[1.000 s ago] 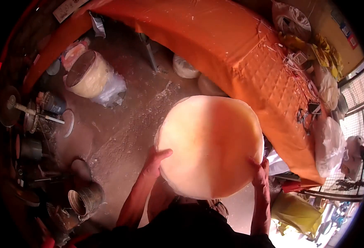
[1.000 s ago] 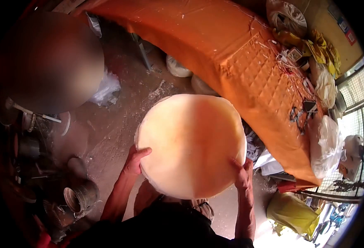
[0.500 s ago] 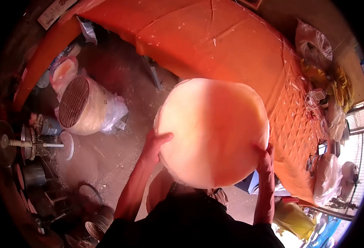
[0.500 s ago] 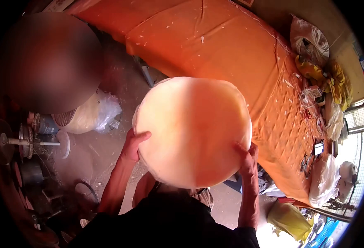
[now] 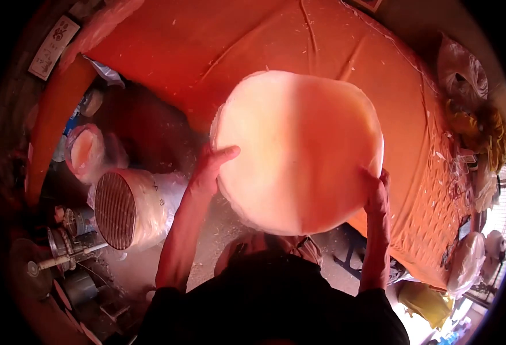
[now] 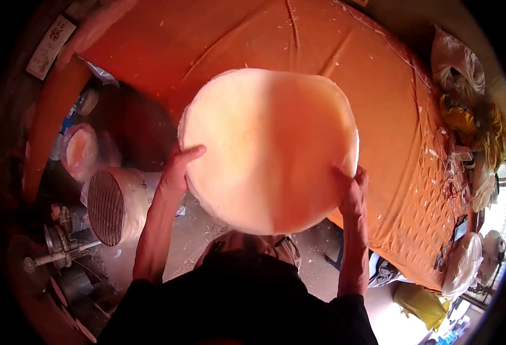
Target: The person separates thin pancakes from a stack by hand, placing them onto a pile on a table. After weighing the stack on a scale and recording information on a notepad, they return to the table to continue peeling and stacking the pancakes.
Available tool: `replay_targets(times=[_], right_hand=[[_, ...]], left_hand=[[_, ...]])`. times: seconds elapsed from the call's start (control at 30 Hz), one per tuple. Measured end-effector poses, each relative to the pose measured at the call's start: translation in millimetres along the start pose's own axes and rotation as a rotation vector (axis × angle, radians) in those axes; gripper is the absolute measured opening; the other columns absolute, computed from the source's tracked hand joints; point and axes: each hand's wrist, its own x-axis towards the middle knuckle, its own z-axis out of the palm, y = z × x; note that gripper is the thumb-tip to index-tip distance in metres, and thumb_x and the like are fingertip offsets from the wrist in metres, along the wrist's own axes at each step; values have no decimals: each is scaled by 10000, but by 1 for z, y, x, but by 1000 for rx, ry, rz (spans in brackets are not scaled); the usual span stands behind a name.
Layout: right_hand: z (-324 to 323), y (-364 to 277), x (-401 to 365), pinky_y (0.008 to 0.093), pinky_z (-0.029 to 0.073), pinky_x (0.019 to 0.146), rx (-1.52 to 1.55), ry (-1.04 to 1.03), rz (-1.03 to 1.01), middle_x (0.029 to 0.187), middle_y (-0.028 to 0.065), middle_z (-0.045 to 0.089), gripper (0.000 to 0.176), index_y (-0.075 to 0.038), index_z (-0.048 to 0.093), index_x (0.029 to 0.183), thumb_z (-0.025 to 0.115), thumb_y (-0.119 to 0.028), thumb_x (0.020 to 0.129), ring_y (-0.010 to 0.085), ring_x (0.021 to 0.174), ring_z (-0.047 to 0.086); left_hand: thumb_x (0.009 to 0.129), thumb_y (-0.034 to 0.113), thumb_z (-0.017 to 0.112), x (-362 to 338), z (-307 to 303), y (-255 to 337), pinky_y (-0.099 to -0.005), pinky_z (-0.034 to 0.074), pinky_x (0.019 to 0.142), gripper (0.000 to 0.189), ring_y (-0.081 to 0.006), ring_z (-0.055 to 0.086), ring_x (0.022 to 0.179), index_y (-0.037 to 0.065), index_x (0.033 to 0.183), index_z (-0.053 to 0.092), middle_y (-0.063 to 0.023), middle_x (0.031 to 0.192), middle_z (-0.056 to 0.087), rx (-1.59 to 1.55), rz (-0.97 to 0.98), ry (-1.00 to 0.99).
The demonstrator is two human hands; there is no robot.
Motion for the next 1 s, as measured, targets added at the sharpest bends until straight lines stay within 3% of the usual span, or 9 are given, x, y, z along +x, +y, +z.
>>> replay_targets(times=[0.07,0.3,0.47,0.53,0.63,0.67,0.8,0.9,1.0], right_hand=[[31,-10,41,286,504,606,34,1,-7,811,96,657,262,81,623,949,639,-130,794,162,702,627],[116,-50,127,292,500,618,25,16,26,823,97,658,278,82,631,965,655,-138,798,158,717,624],[140,-52,161,296,496,642,49,49,11,845,98,661,305,75,637,966,665,-183,807,159,725,617],[143,-46,171,312,502,741,-148,99,-6,930,138,665,465,61,601,1085,723,-266,778,198,864,631],[156,-38,154,359,496,864,-662,532,-135,1050,217,642,637,26,539,1212,771,-325,734,273,982,630],[169,-38,146,375,504,854,-590,517,-150,1078,196,640,604,-14,566,1196,791,-299,713,267,992,625],[288,-58,111,363,509,811,-488,1,-231,1044,165,641,575,-32,601,1142,824,-251,660,271,967,618],[338,-65,110,340,513,741,-822,-1,-504,990,160,637,579,-26,612,1122,840,-200,619,274,896,629],[330,-55,117,341,516,704,-605,-8,-262,970,162,642,485,-20,644,1048,824,-185,629,294,829,639]], left_hand=[[793,137,631,41,-18,21,-357,478,904,536,-236,584,1052,-38,1274,472,-147,1184,586,-52,76,11],[820,116,636,136,-79,93,-383,435,974,531,-256,529,1137,-27,1298,452,-149,1234,553,-222,-79,-27],[867,194,597,187,-113,117,-384,386,1015,544,-264,504,1168,-30,1324,404,-154,1277,522,-66,-79,-72],[871,200,598,202,-128,113,-379,365,1025,536,-253,491,1177,-23,1322,412,-148,1280,520,-51,-112,-65],[929,279,517,208,-135,116,-376,338,1024,512,-227,442,1224,10,1348,395,-81,1334,484,-94,-147,-102],[942,314,493,208,-139,117,-380,334,1024,521,-224,436,1231,17,1356,386,-71,1341,479,-151,-185,-127],[949,362,469,211,-131,130,-382,382,977,548,-224,465,1204,1,1352,382,-100,1327,484,-220,-180,-360],[921,317,549,213,-117,136,-356,406,957,518,-214,521,1122,-25,1294,438,-118,1236,545,-93,-74,-440],[896,273,599,221,-118,133,-344,413,947,513,-201,529,1096,-33,1277,444,-109,1206,558,-36,-75,-396]])
